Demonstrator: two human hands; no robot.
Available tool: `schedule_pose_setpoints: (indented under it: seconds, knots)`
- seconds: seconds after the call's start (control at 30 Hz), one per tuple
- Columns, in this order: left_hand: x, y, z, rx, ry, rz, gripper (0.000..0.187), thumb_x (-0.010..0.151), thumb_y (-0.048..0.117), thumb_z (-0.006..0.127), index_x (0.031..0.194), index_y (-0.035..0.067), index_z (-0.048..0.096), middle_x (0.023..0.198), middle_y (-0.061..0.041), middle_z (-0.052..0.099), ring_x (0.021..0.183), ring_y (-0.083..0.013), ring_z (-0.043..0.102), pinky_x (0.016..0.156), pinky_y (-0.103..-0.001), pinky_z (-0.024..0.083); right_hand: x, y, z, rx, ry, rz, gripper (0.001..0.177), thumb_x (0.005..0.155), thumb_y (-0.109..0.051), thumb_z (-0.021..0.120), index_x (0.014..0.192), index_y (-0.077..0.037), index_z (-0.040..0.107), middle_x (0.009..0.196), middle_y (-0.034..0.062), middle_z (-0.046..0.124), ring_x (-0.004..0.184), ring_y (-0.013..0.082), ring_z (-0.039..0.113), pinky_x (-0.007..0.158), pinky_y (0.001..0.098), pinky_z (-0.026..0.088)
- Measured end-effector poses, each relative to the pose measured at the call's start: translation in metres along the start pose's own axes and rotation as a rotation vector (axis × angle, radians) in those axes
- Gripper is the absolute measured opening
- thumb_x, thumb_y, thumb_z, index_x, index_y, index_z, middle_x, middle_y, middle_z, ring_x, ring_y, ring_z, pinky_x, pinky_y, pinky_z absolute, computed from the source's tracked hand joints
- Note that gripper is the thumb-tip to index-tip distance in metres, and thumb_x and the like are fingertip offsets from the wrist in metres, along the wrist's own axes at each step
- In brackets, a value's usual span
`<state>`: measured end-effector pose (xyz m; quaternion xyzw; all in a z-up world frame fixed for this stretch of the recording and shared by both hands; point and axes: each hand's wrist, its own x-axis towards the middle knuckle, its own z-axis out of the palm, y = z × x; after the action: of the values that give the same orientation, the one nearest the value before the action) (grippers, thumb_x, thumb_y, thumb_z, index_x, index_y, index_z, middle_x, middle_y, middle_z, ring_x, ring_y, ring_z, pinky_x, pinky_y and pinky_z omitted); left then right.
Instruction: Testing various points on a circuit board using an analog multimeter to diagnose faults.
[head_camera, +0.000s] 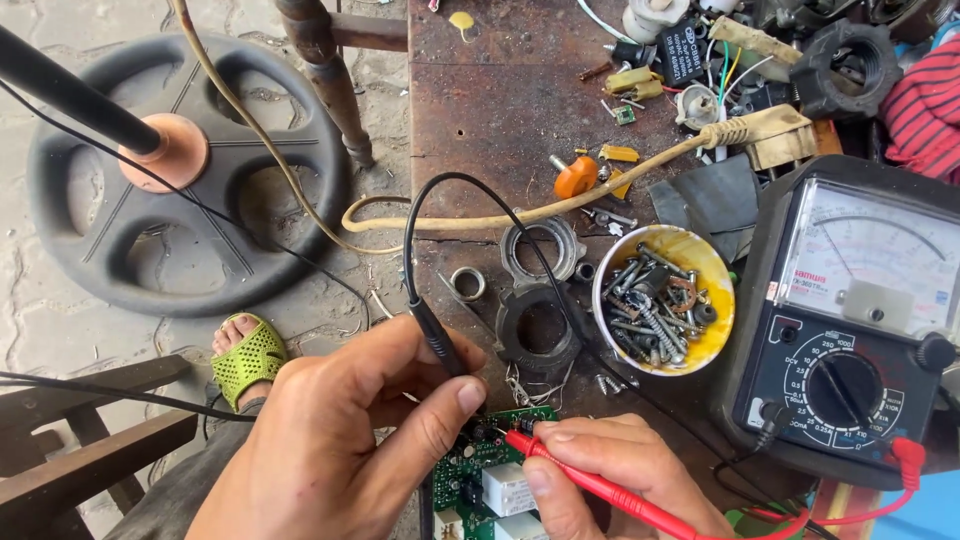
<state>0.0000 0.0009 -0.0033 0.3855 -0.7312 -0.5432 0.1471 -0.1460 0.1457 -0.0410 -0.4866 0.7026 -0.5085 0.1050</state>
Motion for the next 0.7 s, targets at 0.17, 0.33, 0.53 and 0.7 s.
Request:
schedule_pose_setpoints:
  seconds: [0.17, 0.33, 0.53, 0.7]
  knots:
    - [0.0, 0.0, 0.001, 0.001, 0.001, -0.012, 0.016, 0.095, 0.034, 0.066, 0.094, 0.023, 0.077, 0.059, 0.012, 0.071, 0.055, -0.001, 0.054, 0.049, -0.022, 0.053, 0.0, -0.001, 0.001, 0.003, 0.007, 0.0, 0.014, 0.083, -0.012, 0.075, 0.096, -0.011, 0.07, 0.091, 0.005, 0.081, 0.078, 0.0105, 0.079, 0.076, 0.0179, 0.061]
    - [-0.001, -0.003, 0.0, -0.007, 0.001, -0.009, 0.016, 0.095, 0.034, 0.066, 0.094, 0.024, 0.078, 0.061, 0.013, 0.073, 0.055, 0.0004, 0.056, 0.05, -0.021, 0.054, 0.0, -0.003, 0.006, 0.019, 0.041, 0.019, 0.013, 0.082, -0.011, 0.075, 0.094, -0.01, 0.07, 0.09, 0.0065, 0.08, 0.077, 0.012, 0.079, 0.074, 0.0179, 0.062]
    - [0.002, -0.016, 0.007, 0.083, 0.007, -0.059, 0.015, 0.089, 0.039, 0.07, 0.096, 0.031, 0.081, 0.06, 0.015, 0.085, 0.052, 0.0032, 0.065, 0.052, -0.019, 0.058, 0.008, -0.013, 0.007, -0.012, 0.118, 0.01, 0.008, 0.08, -0.011, 0.075, 0.086, -0.011, 0.07, 0.079, 0.006, 0.08, 0.07, 0.0123, 0.08, 0.069, 0.0177, 0.062]
    - [0.002, -0.013, 0.008, 0.121, 0.018, -0.175, 0.013, 0.086, 0.04, 0.074, 0.093, 0.036, 0.084, 0.058, 0.016, 0.083, 0.049, 0.0007, 0.064, 0.051, -0.019, 0.058, 0.006, -0.01, 0.005, -0.03, 0.099, 0.008, 0.01, 0.081, -0.014, 0.077, 0.089, -0.014, 0.072, 0.08, 0.0041, 0.08, 0.069, 0.0099, 0.079, 0.069, 0.0167, 0.062]
